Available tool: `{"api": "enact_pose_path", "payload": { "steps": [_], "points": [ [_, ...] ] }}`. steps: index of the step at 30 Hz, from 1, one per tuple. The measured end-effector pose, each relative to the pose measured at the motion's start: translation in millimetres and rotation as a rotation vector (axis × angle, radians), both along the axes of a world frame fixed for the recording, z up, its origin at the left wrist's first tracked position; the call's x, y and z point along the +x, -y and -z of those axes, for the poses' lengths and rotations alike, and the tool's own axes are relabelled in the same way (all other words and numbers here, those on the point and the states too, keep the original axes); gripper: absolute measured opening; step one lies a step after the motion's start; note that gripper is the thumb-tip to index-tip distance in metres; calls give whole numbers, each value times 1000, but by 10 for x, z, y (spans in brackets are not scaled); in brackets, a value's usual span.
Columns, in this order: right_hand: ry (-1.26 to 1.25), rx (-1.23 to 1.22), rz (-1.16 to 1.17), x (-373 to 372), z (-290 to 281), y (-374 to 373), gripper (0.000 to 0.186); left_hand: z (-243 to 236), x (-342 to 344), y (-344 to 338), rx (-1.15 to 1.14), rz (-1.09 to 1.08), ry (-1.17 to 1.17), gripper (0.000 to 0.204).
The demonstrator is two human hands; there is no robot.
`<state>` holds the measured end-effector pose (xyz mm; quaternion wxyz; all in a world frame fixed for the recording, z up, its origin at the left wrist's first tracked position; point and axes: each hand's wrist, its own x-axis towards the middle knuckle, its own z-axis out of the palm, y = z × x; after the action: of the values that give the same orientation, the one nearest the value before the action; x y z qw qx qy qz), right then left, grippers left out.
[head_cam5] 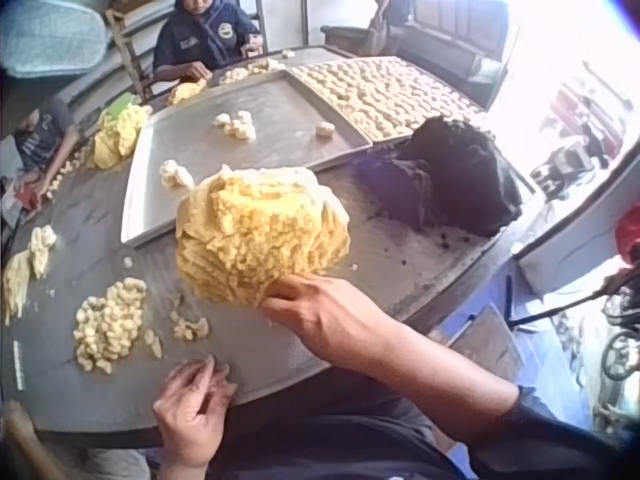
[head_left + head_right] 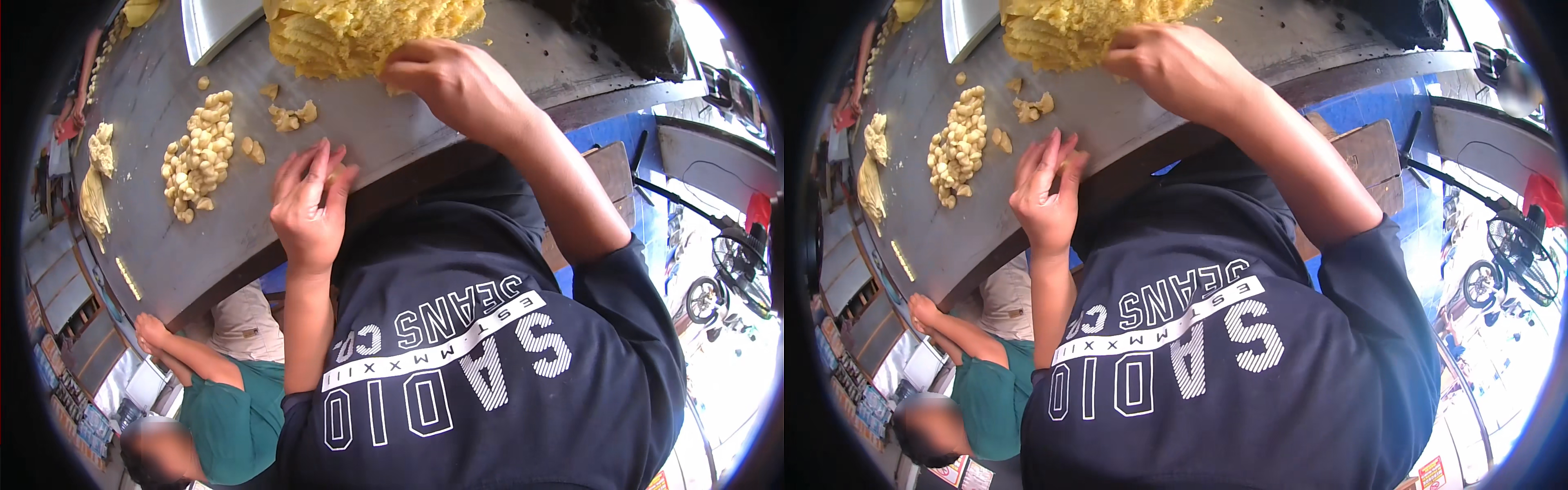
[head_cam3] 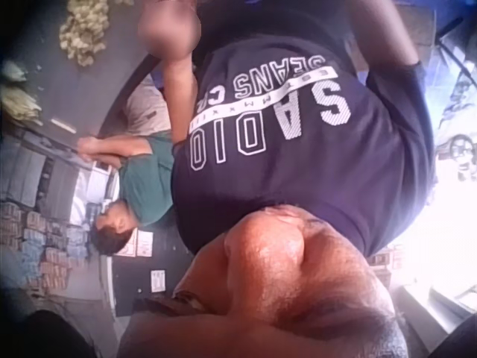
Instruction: The person pinches off small pieces of dough from a large mass and rolls them into small balls by hand on a metal table.
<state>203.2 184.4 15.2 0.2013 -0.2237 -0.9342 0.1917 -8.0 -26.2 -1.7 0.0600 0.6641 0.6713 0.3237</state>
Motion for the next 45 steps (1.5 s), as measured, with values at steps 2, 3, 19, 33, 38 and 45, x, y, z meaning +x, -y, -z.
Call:
{"api": "enact_pose_path", "payload": {
  "steps": [2,3,19,33,38,45],
  "points": [
    [-24,41,-1,-26,70,-29,23,-6,90,-45,-41,-43,-41,53],
    [-45,84,-4,-28,93,-36,22,-72,155,-4,-110,-58,73,55],
    [-6,57,-6,169,21,131,17,-431,-283,-428,-524,-56,355,18],
    [-39,98,166,167,39,204,25,-156,-290,-139,-79,-37,893,44],
    [86,130,89,108,-16,272,15,-189,-372,-687,143,-134,-126,27],
    [-244,-9,152,550,140,295,27,-112,-265,-148,-41,-90,-214,24]
  ]
}}
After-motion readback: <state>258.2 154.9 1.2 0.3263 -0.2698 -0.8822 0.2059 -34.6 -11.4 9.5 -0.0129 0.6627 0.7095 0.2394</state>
